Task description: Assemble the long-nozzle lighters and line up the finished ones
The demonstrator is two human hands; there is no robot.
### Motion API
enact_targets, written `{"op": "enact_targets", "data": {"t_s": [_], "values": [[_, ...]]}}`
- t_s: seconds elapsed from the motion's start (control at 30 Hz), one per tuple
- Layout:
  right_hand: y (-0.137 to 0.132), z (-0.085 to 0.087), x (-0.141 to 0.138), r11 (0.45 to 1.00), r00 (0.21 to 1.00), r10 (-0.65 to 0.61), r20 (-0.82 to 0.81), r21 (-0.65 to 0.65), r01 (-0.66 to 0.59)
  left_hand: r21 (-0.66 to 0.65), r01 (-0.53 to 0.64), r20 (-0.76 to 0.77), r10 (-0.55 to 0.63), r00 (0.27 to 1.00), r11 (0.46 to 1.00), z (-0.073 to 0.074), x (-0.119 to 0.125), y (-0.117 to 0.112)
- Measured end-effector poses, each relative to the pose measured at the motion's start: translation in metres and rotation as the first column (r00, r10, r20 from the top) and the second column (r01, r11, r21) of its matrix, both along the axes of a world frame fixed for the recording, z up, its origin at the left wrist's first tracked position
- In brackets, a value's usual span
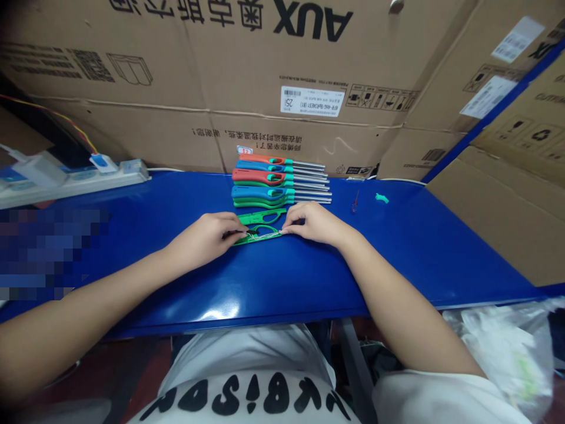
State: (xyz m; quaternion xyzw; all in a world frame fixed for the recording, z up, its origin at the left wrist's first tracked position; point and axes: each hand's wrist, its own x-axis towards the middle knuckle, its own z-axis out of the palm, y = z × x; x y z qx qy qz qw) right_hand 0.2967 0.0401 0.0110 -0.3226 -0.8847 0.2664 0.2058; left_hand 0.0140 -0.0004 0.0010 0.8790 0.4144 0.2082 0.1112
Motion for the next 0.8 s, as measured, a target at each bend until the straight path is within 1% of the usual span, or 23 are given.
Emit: {"op": "enact_targets", "data": {"t_s": [0.1,0.4,0.47,0.6,0.73,0.8], "values": [[0.0,0.002,0.0,1.0,0.999,0.02,0.037,-0.004,-0.02,0.0,0.002,-0.001,-0.002,1.0,1.0,0.0,0.001,-0.001],[-0.01,0.016,0.003,0.997,0.97,0.071,0.232,-0.055,-0.06,-0.003,0.034,0.001,-0.034,0.999,0.999,-0.002,0.004,-0.003],[-0.013,0.018,0.002,0.996,0.962,0.056,0.268,-0.078,-0.036,-0.001,0.04,0.011,-0.04,0.999,0.999,-0.003,0.004,-0.004],[-0.015,0.017,0.0,0.985,0.953,-0.01,0.302,-0.159,0.061,0.002,0.061,0.034,-0.061,0.998,0.998,-0.005,0.004,-0.003],[-0.015,0.016,-0.001,0.967,0.957,-0.067,0.284,-0.216,0.132,0.013,0.085,0.042,-0.085,0.995,0.996,-0.006,0.004,-0.002],[-0.015,0.016,-0.001,0.965,0.96,-0.067,0.272,-0.226,0.132,0.01,0.082,0.04,-0.083,0.996,0.997,-0.006,0.004,-0.002]]}}
